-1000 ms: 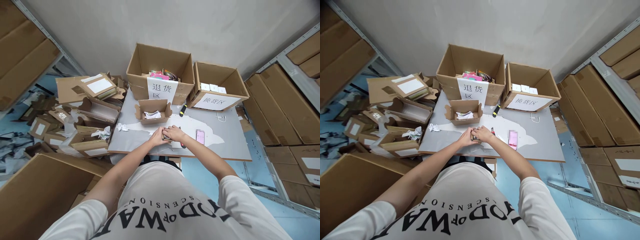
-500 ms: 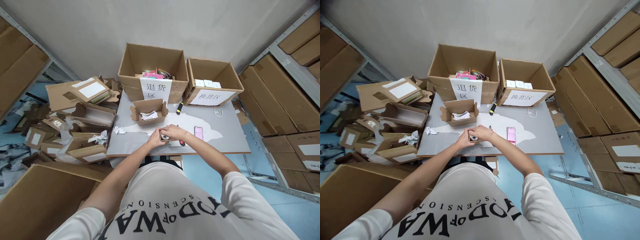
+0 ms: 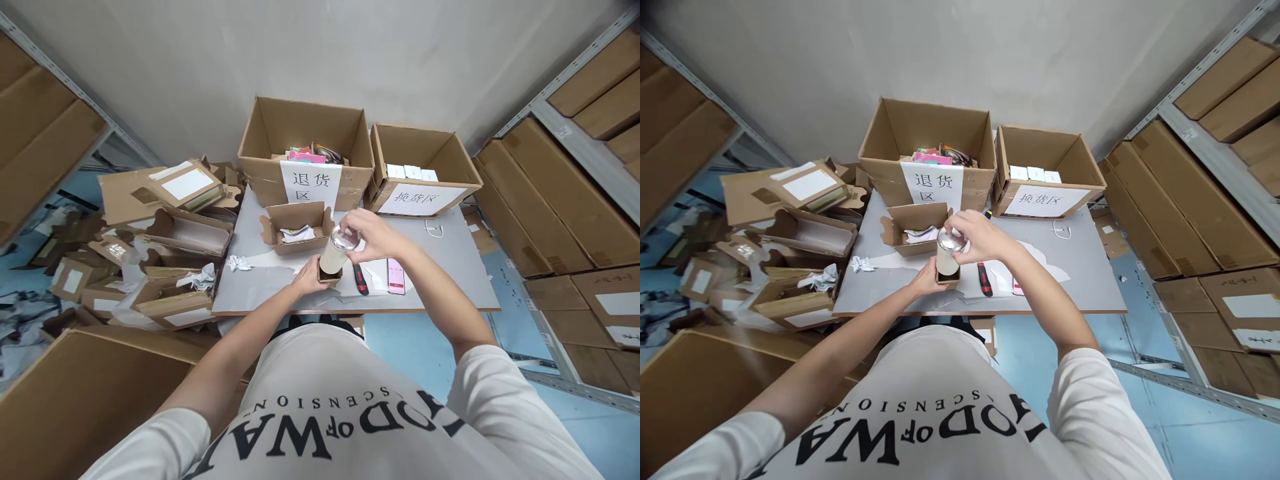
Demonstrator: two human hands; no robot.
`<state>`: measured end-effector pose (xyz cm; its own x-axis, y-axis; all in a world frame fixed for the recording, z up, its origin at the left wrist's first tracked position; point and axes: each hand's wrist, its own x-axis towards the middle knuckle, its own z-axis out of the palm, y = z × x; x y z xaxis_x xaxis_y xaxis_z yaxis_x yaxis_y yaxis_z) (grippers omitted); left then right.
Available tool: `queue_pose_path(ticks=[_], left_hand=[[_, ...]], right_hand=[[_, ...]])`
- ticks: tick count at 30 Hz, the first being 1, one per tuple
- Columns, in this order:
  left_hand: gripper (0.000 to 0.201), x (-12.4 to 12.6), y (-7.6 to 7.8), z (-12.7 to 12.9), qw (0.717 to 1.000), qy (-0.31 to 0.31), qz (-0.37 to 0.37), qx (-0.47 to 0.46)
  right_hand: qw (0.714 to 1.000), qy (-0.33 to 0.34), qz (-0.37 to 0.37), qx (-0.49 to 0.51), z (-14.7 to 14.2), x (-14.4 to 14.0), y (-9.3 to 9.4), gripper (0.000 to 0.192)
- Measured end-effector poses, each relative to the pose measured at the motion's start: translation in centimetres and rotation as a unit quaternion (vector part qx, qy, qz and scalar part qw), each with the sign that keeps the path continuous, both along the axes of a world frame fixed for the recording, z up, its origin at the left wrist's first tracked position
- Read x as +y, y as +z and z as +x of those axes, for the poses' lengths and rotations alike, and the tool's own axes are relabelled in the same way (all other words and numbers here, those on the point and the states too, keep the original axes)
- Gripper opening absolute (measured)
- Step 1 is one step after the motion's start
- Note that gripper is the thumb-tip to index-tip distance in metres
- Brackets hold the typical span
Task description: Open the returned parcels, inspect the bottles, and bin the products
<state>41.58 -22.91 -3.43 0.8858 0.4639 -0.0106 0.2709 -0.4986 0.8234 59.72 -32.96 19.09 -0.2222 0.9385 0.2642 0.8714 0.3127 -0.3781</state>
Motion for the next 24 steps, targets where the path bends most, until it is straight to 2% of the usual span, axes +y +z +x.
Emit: queue_pose_path(ticks=[3,5,9,12,14,17,19,21,24], left_hand=[[0.093,0.1,0.1,-0.3,0.999,-0.012,0.019,-0.024],[0.105,0.2,0.3,-0.6,0.998,-0.017,0.041,-0.035],[0.122,0.8,0.8,-1.6,0.997,-0.012,0.077,-0.027],[0.116,1.5,1.9,-2.6,0.995,-0.009,0.074,-0.066],[0.110,1.9,3.4,-3.0,0.987,-0.002,0.065,-0.146],[0.106,1.6,7.1,-2.3,0.966,-0.004,0.041,-0.256],[0.105,0.9,9.7,-1.4,0.962,-0.019,0.007,-0.274],[0.103,0.1,11.6,-0.3,0.962,-0.022,-0.029,-0.270],[0.096,-0.8,12.4,0.9,0.963,-0.001,-0.080,-0.256]], right_hand=[[0.996,-0.033,0.031,0.073,-0.4,-0.5,2.1,0.033],[0.991,-0.062,0.051,0.108,-0.8,-0.7,2.5,0.031],[0.974,-0.127,0.101,0.158,-1.3,-0.6,1.3,0.031],[0.958,-0.169,0.129,0.194,-1.1,-0.5,0.4,0.029],[0.948,-0.190,0.136,0.215,-0.8,-0.7,0.4,0.028],[0.939,-0.216,0.128,0.237,-0.7,-1.1,0.9,0.026],[0.934,-0.230,0.124,0.245,-0.8,-1.3,1.1,0.026],[0.929,-0.242,0.128,0.251,-1.1,-1.3,1.1,0.026],[0.919,-0.272,0.139,0.248,-1.7,-1.0,0.6,0.027]])
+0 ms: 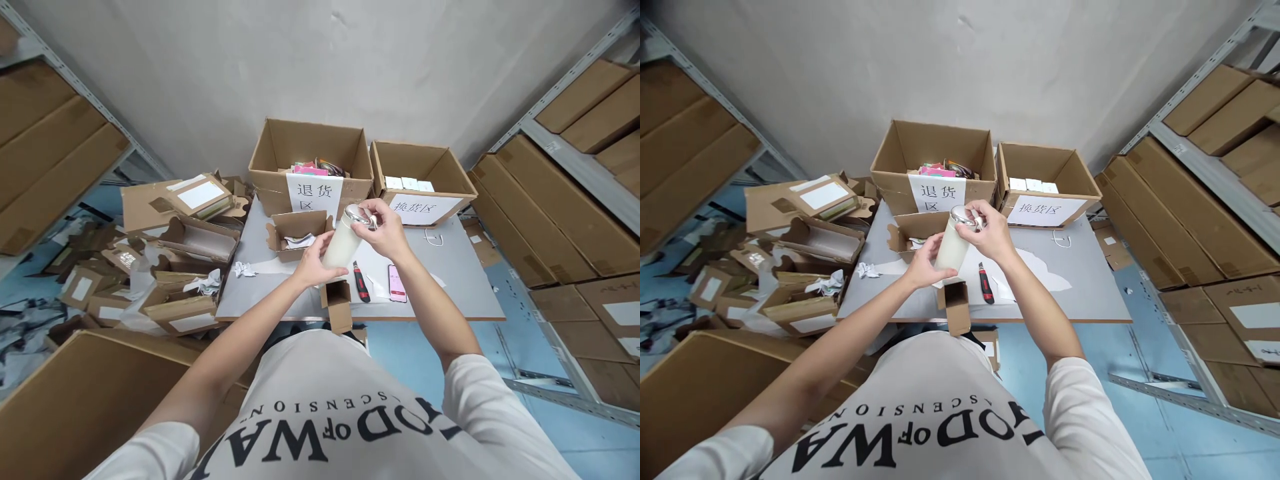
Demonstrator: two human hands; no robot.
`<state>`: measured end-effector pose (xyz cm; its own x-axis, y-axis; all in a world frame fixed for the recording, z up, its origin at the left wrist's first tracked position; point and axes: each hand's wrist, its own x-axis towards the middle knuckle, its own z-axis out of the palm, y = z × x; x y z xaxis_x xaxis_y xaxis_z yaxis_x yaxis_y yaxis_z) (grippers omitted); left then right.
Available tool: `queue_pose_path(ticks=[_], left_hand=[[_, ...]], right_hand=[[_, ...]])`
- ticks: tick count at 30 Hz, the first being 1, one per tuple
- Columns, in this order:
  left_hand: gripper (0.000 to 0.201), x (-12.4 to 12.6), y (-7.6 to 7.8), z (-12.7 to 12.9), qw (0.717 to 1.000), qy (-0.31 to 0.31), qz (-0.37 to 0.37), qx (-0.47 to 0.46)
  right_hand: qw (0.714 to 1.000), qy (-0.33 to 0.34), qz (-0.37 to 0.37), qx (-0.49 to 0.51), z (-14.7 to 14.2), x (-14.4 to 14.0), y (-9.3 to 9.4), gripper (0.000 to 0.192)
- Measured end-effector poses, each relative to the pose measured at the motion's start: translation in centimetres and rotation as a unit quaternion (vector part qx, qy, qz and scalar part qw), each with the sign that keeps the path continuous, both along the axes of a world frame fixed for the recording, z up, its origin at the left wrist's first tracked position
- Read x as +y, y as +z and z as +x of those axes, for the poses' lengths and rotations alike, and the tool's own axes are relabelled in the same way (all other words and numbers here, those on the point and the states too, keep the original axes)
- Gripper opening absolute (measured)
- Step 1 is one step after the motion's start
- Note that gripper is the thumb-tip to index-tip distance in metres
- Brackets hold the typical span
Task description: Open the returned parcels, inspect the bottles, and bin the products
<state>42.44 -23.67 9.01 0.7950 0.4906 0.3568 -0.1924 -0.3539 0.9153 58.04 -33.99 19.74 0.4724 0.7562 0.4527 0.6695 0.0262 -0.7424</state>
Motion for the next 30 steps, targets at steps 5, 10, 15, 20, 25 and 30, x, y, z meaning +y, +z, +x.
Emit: queue_pose_path(ticks=[5,10,15,20,25,30], left_hand=[[0.083,-0.5,-1.6,0.1,0.990,0.014,-0.140,0.024],[0.074,-0.9,-1.9,-0.7,0.940,-0.067,-0.334,-0.009],[0.072,-1.6,-1.1,-1.1,0.875,-0.141,-0.462,-0.028],[0.073,-1.7,-1.1,-1.2,0.844,-0.181,-0.503,-0.028],[0.070,-1.6,-2.0,-1.3,0.828,-0.185,-0.529,-0.024],[0.070,-1.6,-3.2,-1.4,0.853,-0.118,-0.508,-0.018]], right_hand=[[0.998,-0.008,-0.017,0.056,0.3,0.5,-1.4,0.039],[0.944,0.146,-0.022,0.294,1.4,0.5,-3.1,0.060],[0.888,0.152,-0.018,0.434,1.2,1.5,-5.2,0.062],[0.863,0.146,-0.031,0.483,0.6,2.8,-6.5,0.057],[0.847,0.156,-0.011,0.508,0.7,3.5,-7.2,0.051],[0.857,0.130,-0.017,0.498,1.2,3.7,-7.6,0.053]])
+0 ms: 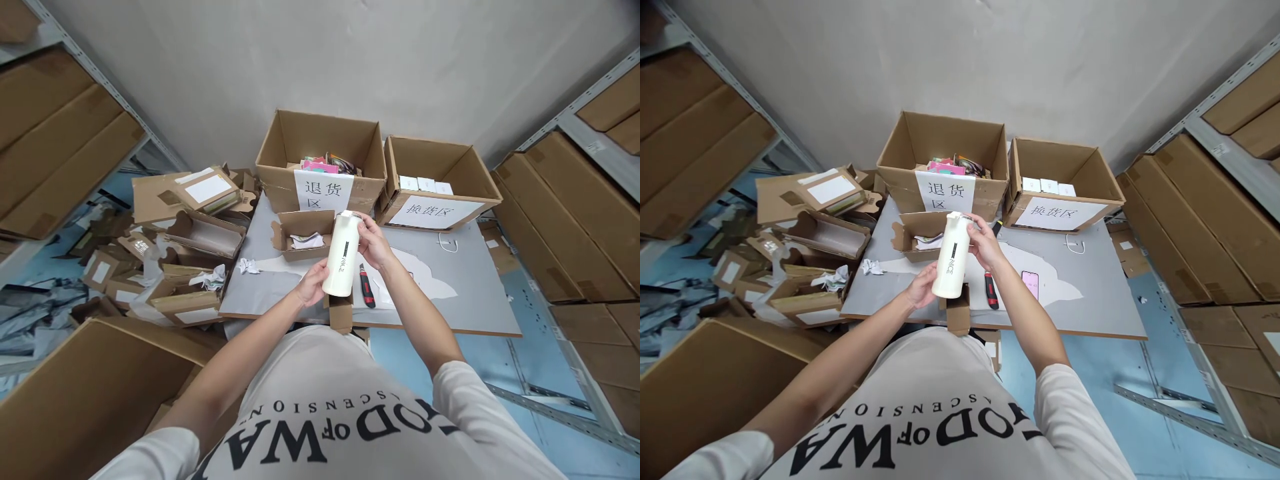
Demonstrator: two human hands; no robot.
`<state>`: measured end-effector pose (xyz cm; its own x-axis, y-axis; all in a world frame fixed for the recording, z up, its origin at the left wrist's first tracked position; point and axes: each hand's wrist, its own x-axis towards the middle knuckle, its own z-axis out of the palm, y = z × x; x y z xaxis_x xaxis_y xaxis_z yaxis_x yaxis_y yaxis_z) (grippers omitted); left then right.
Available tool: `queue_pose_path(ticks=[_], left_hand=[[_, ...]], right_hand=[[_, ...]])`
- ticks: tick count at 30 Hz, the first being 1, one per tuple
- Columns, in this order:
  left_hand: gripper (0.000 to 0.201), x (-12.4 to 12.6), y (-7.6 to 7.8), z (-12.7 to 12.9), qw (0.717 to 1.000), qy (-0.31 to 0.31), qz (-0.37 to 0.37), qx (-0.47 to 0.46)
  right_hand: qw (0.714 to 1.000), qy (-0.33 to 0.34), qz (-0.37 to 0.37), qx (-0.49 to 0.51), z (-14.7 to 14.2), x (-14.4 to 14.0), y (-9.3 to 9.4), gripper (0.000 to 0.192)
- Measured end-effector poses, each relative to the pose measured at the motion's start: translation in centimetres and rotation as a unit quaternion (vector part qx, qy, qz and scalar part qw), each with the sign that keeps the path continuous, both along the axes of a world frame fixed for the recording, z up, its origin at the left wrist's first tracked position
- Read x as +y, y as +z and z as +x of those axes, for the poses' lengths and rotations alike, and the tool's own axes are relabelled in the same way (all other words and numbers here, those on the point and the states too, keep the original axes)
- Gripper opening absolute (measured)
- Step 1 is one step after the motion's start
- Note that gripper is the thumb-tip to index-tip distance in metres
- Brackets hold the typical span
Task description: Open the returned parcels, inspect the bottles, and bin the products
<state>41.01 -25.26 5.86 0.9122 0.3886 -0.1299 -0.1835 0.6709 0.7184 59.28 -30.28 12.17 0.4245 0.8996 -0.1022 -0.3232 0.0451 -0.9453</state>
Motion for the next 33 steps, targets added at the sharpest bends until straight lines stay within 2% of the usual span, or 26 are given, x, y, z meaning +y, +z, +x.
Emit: queue_pose_path(ticks=[5,12,17,20,22,24,28,33], left_hand=[[0.077,-0.1,-0.7,-0.2,0.994,0.072,0.077,0.029],[0.071,-0.1,-0.4,0.0,0.984,0.084,0.148,0.050],[0.085,-0.3,-0.6,0.1,0.951,0.133,0.257,0.110],[0.080,-0.6,-0.7,0.3,0.926,0.178,0.296,0.152],[0.076,-0.7,-0.6,0.3,0.928,0.198,0.283,0.143],[0.072,-0.7,-0.4,0.2,0.947,0.189,0.237,0.111],[0.065,-0.9,0.3,-0.3,0.986,0.117,0.098,0.061],[0.073,-1.5,1.0,-0.7,0.999,0.032,-0.009,0.014]], right_hand=[[1.000,-0.014,0.001,-0.003,0.6,0.1,-0.4,0.052],[0.999,-0.025,-0.010,-0.033,1.1,0.4,-0.8,0.052],[0.994,-0.069,-0.037,-0.080,0.7,1.0,-0.3,0.051],[0.987,-0.089,-0.056,-0.119,0.2,1.3,0.3,0.053],[0.986,-0.083,-0.056,-0.136,0.1,1.3,0.5,0.055],[0.989,-0.053,-0.044,-0.127,0.4,1.1,0.7,0.059],[0.997,0.019,-0.020,-0.067,1.0,0.5,0.8,0.067],[0.999,0.024,0.002,-0.032,0.7,0.4,0.6,0.065]])
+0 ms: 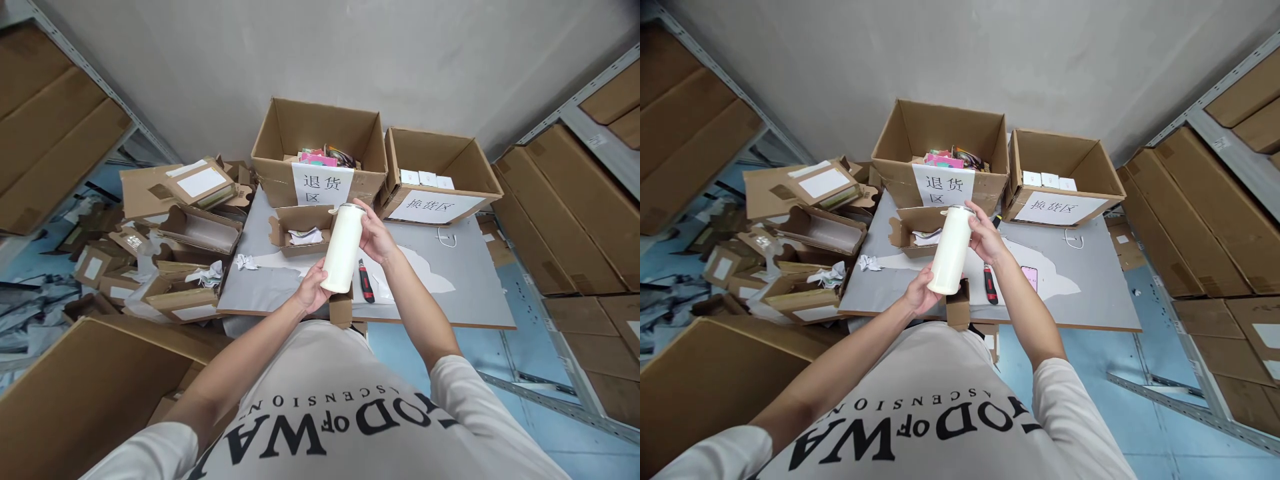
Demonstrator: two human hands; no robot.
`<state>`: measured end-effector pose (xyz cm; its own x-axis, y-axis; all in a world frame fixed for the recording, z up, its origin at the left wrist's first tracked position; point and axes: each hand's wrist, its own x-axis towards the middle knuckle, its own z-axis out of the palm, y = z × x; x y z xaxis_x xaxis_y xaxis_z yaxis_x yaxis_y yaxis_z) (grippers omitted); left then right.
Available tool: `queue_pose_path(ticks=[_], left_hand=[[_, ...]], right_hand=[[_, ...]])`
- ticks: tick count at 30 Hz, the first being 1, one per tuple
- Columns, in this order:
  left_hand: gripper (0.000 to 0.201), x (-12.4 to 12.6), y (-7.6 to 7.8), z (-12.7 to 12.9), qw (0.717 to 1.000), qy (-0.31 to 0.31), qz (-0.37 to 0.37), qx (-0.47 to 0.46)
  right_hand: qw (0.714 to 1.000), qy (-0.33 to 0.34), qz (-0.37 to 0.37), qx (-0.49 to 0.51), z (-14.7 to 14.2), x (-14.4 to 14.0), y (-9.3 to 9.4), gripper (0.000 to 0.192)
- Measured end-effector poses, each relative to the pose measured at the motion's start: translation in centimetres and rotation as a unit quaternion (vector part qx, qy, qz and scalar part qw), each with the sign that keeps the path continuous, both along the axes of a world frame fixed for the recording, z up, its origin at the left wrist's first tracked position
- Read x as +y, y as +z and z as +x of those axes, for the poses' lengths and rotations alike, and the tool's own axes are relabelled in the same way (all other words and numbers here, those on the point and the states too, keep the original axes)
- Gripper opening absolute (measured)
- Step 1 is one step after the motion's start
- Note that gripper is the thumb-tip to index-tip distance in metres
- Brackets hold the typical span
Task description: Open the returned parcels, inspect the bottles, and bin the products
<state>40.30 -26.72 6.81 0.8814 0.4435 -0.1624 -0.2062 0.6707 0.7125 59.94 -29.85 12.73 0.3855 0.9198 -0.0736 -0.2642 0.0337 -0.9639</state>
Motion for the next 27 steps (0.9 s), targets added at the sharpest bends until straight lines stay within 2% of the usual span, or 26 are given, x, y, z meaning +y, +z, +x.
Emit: queue_pose_path(ticks=[4,7,10,13,15,17,19,22,25,27], left_hand=[[0.070,0.0,0.1,0.0,0.999,-0.020,-0.027,-0.014],[0.067,0.3,-0.3,0.1,1.000,-0.011,0.003,0.006],[0.076,0.6,-0.6,0.3,0.990,0.061,0.114,0.059],[0.091,0.6,-0.6,0.4,0.949,0.137,0.245,0.143],[0.089,0.4,-0.4,0.5,0.923,0.155,0.297,0.189],[0.080,0.2,-0.2,0.7,0.909,0.165,0.318,0.214],[0.073,0.0,-0.1,0.9,0.907,0.176,0.313,0.219],[0.071,0.2,-0.4,1.1,0.931,0.186,0.260,0.175],[0.064,0.5,-0.7,0.9,0.966,0.187,0.153,0.092],[0.057,0.7,-0.6,0.5,0.984,0.162,0.066,0.045]], right_hand=[[1.000,-0.003,0.015,0.021,-0.3,0.3,-0.2,0.056],[1.000,-0.010,0.011,0.010,-0.2,0.4,-0.2,0.055],[0.999,-0.028,-0.011,-0.016,0.0,0.4,-0.3,0.055],[0.997,-0.056,-0.029,-0.046,-0.2,0.5,-0.4,0.055],[0.994,-0.075,-0.037,-0.065,-0.5,0.6,-0.4,0.057],[0.991,-0.090,-0.048,-0.089,-0.8,0.7,-0.4,0.059],[0.987,-0.101,-0.054,-0.115,-1.0,0.7,-0.2,0.060],[0.989,-0.087,-0.043,-0.112,-1.0,0.2,0.2,0.066],[0.997,-0.047,-0.020,-0.061,-0.6,-0.5,0.5,0.076],[0.999,-0.034,-0.007,-0.018,-0.5,-0.8,0.3,0.079]])
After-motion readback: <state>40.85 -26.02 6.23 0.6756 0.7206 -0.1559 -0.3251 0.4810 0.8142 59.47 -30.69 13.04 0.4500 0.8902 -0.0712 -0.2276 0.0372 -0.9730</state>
